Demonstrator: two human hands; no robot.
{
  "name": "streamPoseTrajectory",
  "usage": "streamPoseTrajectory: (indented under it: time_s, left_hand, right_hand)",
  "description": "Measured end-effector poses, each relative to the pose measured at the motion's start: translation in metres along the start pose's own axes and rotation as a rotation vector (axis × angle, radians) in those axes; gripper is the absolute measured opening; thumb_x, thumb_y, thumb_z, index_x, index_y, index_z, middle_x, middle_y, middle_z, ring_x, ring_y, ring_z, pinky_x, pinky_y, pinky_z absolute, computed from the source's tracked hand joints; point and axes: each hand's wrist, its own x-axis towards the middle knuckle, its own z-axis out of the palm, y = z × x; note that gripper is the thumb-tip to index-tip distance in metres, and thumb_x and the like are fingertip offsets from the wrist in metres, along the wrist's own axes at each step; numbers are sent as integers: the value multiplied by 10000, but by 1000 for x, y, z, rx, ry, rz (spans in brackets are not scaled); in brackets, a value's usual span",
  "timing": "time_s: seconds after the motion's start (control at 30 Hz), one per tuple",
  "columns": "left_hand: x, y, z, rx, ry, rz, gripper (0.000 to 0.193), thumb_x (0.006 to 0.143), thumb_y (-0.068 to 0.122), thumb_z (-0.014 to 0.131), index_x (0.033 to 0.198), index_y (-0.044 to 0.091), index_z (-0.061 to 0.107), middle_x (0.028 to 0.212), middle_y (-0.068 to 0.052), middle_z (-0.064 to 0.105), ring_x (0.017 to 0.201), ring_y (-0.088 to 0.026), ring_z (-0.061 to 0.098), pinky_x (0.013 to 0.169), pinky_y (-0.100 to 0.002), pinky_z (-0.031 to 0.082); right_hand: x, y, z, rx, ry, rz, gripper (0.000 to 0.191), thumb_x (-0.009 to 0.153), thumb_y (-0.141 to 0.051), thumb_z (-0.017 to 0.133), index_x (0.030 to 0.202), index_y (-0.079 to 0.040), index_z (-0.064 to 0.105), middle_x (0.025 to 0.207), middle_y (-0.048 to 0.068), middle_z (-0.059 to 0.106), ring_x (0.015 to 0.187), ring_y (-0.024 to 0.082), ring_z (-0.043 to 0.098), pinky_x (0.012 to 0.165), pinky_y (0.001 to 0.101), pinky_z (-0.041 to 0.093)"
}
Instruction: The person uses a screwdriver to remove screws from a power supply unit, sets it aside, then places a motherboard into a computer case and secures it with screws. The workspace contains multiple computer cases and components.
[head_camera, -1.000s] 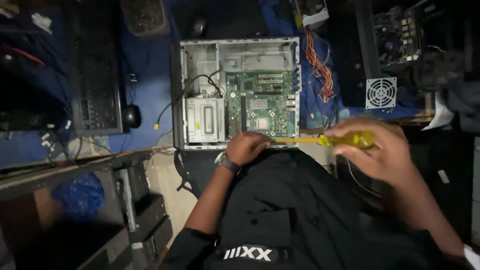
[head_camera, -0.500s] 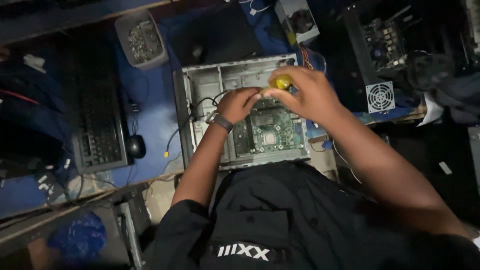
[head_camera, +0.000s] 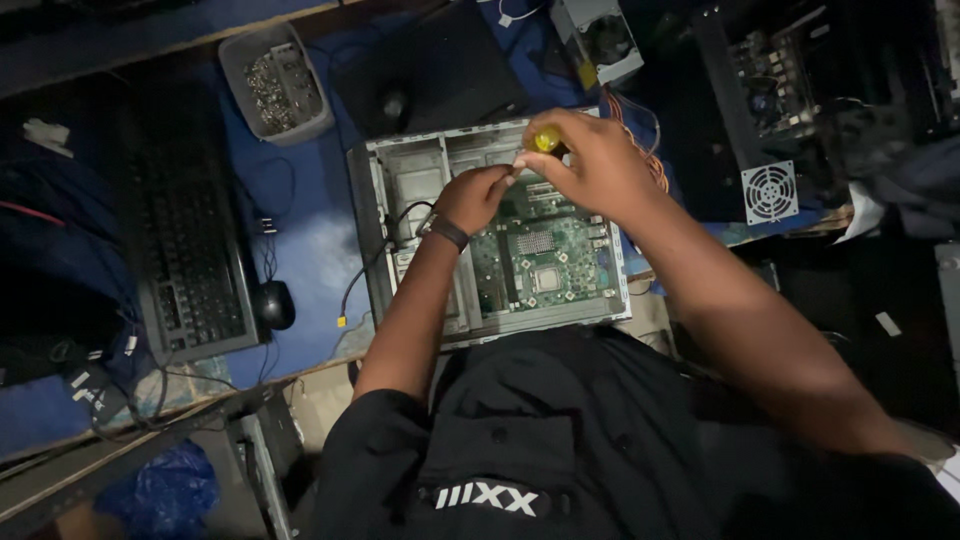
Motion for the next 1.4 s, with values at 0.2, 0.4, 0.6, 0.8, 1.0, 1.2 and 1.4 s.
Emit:
streamPoseTrajectory:
  time_s: [0.2,0.4,0.6,0.8,1.0,1.2,1.4]
  left_hand:
    - [2,-1,-1,9,-38,-10,237,1017,264,582,1185,170,720,1002,-115,757,905,-329,719,772,-445,553]
    - [2,-3,3,30,-41,-28,232,1021,282,583,1170,184,731,982,-103,761,878,-315,727,748,-442,560]
    - [2,0,2,52,-32,-24,238,1011,303,586,1162,190,731,981,-90,765,869,-302,728,738,-437,560]
    - [4,-3,1,66,-105,-76,240,1031,293,566,1179,180,717,995,-107,753,896,-309,722,781,-443,557]
    - [-2,-4,-1,25,-28,36,231,962,180,584,1144,125,714,1048,-130,748,968,-342,711,824,-450,560]
    - [-6,22,2,-13,229,41,273,837,248,774,1002,42,708,960,-174,724,856,-369,707,710,-455,564]
    - [-1,29,-2,12,312,85,117,884,92,705,999,85,725,967,-142,740,879,-364,724,767,-456,572]
  right_hand:
    - [1,3,3,-19,10,-18,398,966,-288,812,1189,-1,649,1080,154,752,976,297,760,819,368,591]
    - [0,3,5,-8,-17,5,378,967,-302,801,1159,-8,662,1053,144,756,930,271,764,769,349,587]
    - [0,4,7,-16,-32,34,377,967,-314,796,1158,-18,663,1009,140,752,877,256,762,732,343,584]
    - [1,1,8,11,-4,-16,371,984,-327,778,1155,-23,648,1011,137,750,887,250,760,738,331,590]
    - [4,-7,16,-268,-17,-76,365,959,-379,775,1099,-59,669,801,89,703,667,222,697,561,326,524]
    - [19,-26,13,-631,-23,-47,465,946,-522,786,858,-90,637,636,66,634,578,262,663,534,378,510]
    - [24,-60,-10,-596,11,-324,266,806,-229,696,1032,-88,698,957,121,736,682,269,706,575,340,547]
